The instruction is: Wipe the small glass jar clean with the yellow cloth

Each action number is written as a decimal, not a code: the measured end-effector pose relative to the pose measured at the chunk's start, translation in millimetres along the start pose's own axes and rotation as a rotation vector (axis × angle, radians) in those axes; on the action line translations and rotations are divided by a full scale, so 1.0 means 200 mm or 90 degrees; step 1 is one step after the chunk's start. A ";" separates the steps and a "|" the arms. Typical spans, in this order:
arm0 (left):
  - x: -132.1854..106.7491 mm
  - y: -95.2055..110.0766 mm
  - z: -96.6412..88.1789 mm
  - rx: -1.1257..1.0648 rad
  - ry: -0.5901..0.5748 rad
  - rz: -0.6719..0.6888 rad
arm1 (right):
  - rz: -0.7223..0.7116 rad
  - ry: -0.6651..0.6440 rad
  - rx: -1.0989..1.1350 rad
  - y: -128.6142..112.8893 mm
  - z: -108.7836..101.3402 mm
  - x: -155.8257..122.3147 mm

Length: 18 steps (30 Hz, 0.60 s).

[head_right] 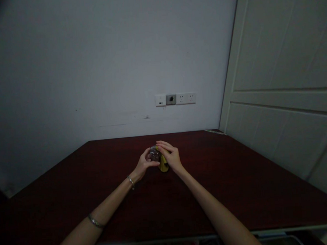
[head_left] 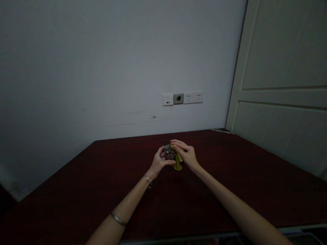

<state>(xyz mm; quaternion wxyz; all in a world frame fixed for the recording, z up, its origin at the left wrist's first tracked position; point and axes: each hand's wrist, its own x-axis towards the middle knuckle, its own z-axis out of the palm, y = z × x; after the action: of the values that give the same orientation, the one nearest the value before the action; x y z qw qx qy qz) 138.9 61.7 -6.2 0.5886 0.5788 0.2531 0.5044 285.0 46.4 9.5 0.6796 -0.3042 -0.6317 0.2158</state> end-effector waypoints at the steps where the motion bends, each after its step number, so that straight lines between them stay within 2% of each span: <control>1: 0.00 0.00 0.00 0.001 0.006 0.000 | -0.015 -0.010 -0.006 -0.01 0.00 -0.01; 5: 0.01 -0.01 -0.01 0.010 0.029 0.018 | -0.100 -0.093 -0.058 -0.05 0.02 -0.04; 7: 0.02 -0.02 -0.01 0.017 0.037 0.031 | -0.119 -0.109 -0.079 -0.06 0.02 -0.04; 9: 0.02 -0.02 -0.01 0.030 0.041 0.041 | -0.101 -0.090 -0.077 -0.06 0.02 -0.03; 14: 0.02 -0.04 0.01 0.085 0.046 0.036 | 0.014 -0.032 -0.031 -0.03 0.00 0.01; 16: 0.02 -0.05 0.01 0.103 0.057 0.033 | 0.007 -0.036 -0.044 -0.03 0.00 0.01; 18: 0.03 -0.05 0.01 0.118 0.064 0.033 | -0.042 -0.069 -0.081 -0.04 0.00 -0.01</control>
<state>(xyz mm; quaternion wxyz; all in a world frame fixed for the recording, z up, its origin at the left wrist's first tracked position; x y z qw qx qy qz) 145.4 68.4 -14.6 0.5060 0.6111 0.3127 0.5223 284.0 40.4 13.3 0.6306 -0.3136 -0.6895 0.1690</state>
